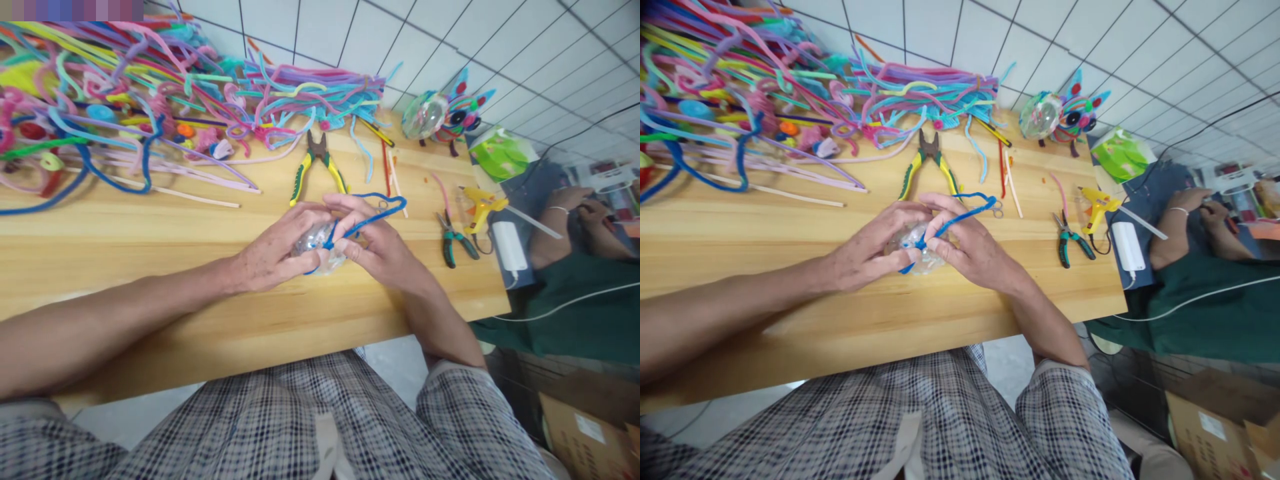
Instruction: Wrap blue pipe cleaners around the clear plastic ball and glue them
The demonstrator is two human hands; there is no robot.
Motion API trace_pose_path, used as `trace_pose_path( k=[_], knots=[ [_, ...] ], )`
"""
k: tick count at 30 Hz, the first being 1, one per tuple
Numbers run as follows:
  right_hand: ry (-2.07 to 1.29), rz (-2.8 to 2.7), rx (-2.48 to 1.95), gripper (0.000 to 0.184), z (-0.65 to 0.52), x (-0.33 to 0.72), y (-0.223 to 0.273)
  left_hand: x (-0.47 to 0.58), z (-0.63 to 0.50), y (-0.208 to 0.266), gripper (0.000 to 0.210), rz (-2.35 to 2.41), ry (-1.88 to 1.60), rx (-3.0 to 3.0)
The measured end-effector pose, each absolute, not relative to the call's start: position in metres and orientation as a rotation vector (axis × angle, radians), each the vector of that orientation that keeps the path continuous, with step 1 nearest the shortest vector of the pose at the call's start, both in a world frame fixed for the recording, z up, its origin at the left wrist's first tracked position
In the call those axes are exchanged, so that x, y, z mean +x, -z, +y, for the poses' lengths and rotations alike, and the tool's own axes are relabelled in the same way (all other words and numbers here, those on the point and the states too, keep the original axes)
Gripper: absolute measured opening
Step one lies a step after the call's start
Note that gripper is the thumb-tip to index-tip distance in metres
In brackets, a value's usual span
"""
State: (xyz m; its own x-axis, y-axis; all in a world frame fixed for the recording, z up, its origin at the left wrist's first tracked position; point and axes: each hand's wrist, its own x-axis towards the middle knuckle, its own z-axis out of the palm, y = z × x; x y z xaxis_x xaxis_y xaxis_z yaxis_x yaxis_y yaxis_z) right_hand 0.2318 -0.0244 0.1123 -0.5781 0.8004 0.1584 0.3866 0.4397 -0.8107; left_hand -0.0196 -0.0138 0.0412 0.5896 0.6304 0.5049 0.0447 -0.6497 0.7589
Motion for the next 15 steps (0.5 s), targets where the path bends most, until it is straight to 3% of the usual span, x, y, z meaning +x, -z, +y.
trace_pose_path(
  k=[7, 15],
  knots=[
    [-1.007, -2.200, -0.980, 0.011, -0.0274, 0.2324, -0.1155, -0.0188, -0.0167, -0.0463, 0.041, 0.535, -1.037, 2.089],
    [-1.216, -1.983, -1.043, 0.020, -0.0257, 0.2295, -0.1158, -0.0186, -0.0179, -0.0487, 0.040, 0.519, -1.059, 2.108]
  ],
)
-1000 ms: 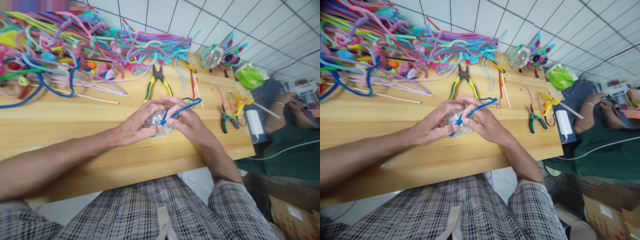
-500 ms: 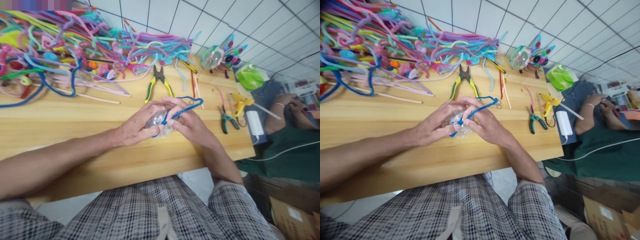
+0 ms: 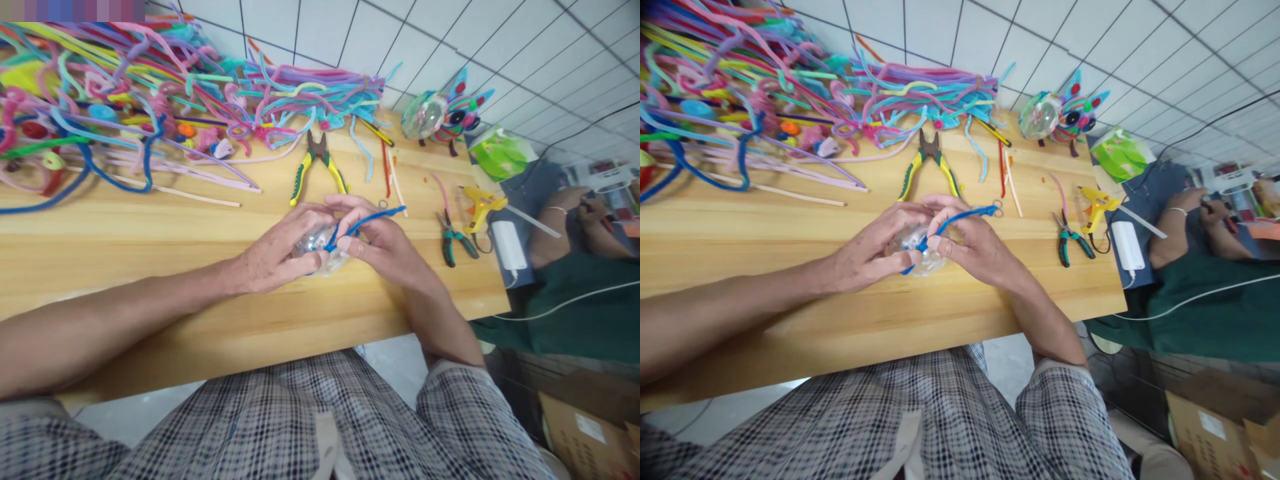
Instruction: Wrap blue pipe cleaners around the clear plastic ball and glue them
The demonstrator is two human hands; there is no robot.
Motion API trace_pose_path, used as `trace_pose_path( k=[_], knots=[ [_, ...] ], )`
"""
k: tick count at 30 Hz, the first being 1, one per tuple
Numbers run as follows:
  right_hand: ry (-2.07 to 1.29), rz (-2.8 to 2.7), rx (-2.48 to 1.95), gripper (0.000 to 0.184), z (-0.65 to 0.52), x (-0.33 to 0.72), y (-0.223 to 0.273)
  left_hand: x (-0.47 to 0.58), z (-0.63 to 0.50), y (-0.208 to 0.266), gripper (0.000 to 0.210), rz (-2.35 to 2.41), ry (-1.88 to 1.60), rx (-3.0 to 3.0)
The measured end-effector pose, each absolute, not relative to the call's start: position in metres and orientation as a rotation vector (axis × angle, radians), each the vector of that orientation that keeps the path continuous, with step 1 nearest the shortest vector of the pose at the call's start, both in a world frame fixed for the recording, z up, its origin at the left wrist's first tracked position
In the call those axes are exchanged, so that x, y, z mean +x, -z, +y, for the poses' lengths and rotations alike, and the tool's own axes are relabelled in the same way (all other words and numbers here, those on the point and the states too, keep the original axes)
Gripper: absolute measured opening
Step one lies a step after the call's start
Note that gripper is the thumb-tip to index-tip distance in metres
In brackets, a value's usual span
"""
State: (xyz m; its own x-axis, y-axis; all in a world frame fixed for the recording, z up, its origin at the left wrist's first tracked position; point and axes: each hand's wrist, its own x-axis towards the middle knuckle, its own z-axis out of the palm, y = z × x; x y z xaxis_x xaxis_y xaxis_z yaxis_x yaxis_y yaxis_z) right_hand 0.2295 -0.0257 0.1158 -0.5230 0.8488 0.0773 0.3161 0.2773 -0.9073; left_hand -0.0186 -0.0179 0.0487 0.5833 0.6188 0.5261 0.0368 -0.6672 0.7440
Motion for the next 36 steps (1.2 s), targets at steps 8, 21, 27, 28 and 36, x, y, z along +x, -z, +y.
trace_pose_path(
  k=[8, 21, 27, 28, 36],
  knots=[
    [-1.348, -1.711, -1.098, 0.030, -0.027, 0.225, -0.099, -0.017, -0.020, -0.046, 0.041, 0.510, -1.078, 2.109],
    [-1.418, -1.503, -1.100, 0.071, -0.024, 0.216, -0.087, -0.015, -0.023, -0.040, 0.050, 0.645, -1.183, 2.135],
    [-1.528, -1.437, -1.099, 0.070, -0.020, 0.214, -0.078, -0.017, -0.020, -0.033, 0.052, 0.634, -1.160, 2.140],
    [-1.531, -1.432, -1.089, 0.067, -0.019, 0.213, -0.077, -0.017, -0.020, -0.033, 0.051, 0.623, -1.168, 2.143],
    [-1.582, -1.247, -1.126, 0.051, -0.018, 0.207, -0.078, -0.014, -0.022, -0.033, 0.059, 0.552, -1.206, 2.189]
  ],
)
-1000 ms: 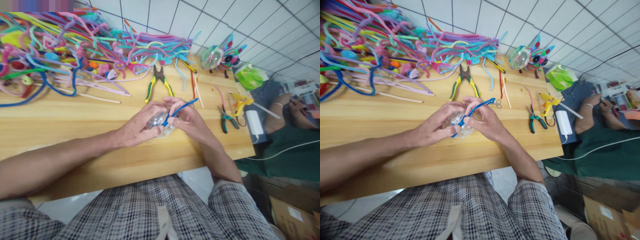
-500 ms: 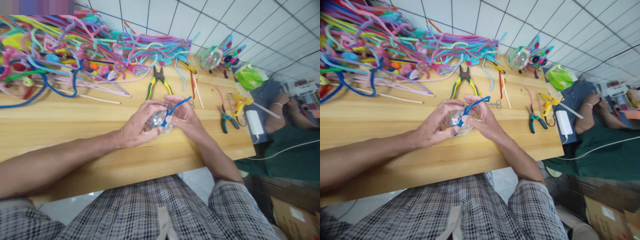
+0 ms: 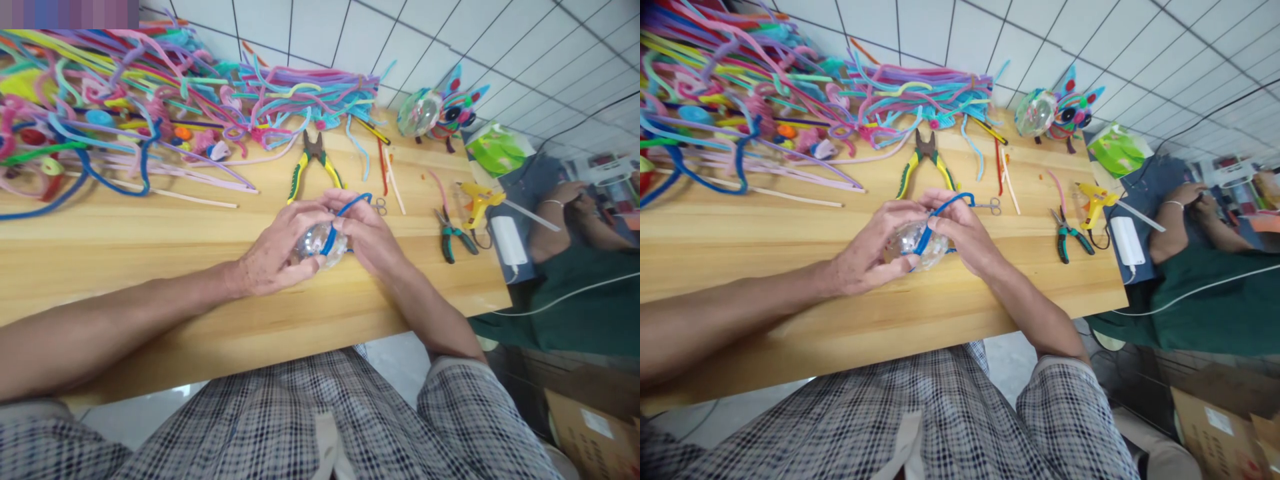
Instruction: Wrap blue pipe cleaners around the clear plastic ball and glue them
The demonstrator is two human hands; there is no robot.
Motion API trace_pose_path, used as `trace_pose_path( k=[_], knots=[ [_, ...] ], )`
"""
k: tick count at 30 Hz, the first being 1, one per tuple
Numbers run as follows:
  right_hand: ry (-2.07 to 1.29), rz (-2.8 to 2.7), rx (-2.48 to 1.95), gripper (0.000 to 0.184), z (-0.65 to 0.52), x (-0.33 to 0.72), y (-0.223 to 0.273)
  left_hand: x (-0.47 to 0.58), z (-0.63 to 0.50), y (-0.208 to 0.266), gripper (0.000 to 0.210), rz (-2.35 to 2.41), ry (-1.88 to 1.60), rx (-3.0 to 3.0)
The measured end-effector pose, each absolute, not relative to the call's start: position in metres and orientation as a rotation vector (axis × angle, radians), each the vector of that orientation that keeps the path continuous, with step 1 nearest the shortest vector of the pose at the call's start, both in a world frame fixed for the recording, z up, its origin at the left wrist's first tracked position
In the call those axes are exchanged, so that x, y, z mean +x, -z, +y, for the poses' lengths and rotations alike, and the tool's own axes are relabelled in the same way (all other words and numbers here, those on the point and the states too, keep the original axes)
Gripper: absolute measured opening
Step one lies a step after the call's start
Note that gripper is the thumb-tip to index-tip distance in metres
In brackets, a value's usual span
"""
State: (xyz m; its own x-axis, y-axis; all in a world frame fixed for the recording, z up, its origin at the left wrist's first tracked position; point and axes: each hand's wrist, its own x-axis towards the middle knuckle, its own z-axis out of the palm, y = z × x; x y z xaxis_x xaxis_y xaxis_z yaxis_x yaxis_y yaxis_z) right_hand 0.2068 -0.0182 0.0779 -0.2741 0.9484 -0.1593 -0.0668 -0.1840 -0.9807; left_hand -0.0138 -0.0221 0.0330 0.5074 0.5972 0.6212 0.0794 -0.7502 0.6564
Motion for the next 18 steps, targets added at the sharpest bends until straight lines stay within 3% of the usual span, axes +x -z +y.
trace_pose_path(
  k=[10, 18],
  knots=[
    [-1.562, -1.123, -1.202, 0.025, -0.0146, 0.2056, -0.0793, -0.0145, -0.0223, -0.0309, 0.063, 0.548, -1.207, 2.235],
    [-1.547, -1.116, -1.189, 0.018, -0.0117, 0.2010, -0.0801, -0.0180, -0.0207, -0.0302, 0.065, 0.545, -1.125, 2.331]
  ],
)
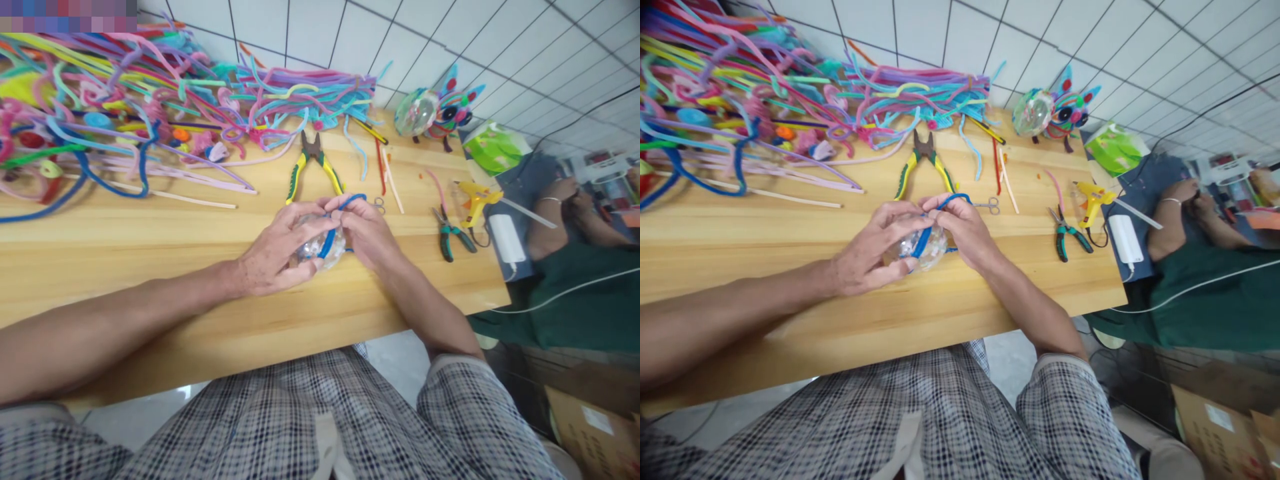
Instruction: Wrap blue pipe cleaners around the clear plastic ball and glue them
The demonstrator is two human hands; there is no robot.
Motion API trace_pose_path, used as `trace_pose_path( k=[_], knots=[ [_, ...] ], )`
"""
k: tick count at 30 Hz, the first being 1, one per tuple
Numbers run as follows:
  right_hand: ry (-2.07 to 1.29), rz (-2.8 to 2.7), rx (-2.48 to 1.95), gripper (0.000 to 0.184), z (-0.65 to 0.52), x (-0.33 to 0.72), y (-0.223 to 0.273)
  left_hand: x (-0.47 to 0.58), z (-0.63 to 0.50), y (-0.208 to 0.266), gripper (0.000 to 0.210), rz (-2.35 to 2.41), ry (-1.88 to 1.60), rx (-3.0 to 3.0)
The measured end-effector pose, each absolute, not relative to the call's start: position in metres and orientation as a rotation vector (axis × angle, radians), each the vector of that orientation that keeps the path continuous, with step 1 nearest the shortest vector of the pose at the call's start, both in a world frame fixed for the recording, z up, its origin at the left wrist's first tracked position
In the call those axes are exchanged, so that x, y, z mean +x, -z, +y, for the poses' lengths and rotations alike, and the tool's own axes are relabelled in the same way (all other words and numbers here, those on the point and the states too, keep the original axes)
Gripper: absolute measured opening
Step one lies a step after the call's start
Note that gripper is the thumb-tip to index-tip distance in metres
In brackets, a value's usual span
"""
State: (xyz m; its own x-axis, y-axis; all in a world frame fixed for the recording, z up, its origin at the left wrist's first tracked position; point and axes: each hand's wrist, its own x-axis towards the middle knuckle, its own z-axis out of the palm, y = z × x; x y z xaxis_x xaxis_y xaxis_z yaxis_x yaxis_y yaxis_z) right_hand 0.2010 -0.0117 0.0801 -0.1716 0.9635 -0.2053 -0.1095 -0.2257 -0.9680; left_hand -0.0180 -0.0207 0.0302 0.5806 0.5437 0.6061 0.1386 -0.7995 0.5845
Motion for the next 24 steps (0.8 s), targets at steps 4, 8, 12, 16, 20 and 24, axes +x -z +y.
trace_pose_path(
  k=[4, 8, 12, 16, 20, 24],
  knots=[
    [-1.553, -1.147, -1.180, 0.022, -0.007, 0.203, -0.077, -0.020, -0.019, -0.031, 0.061, 0.520, -1.102, 2.360],
    [-1.583, -1.199, -1.154, 0.034, -0.002, 0.205, -0.075, -0.020, -0.021, -0.032, 0.061, 0.519, -1.090, 2.425],
    [-1.555, -1.231, -1.151, 0.048, 0.000, 0.204, -0.075, -0.019, -0.025, -0.032, 0.067, 0.524, -1.125, 2.456],
    [-1.491, -1.227, -1.177, 0.051, -0.001, 0.202, -0.075, -0.020, -0.027, -0.033, 0.077, 0.541, -1.144, 2.453],
    [-1.465, -1.184, -1.168, 0.047, -0.001, 0.200, -0.074, -0.021, -0.026, -0.035, 0.082, 0.561, -1.121, 2.428],
    [-1.459, -1.170, -1.166, 0.047, -0.001, 0.199, -0.073, -0.022, -0.025, -0.035, 0.079, 0.547, -1.112, 2.407]
  ],
)
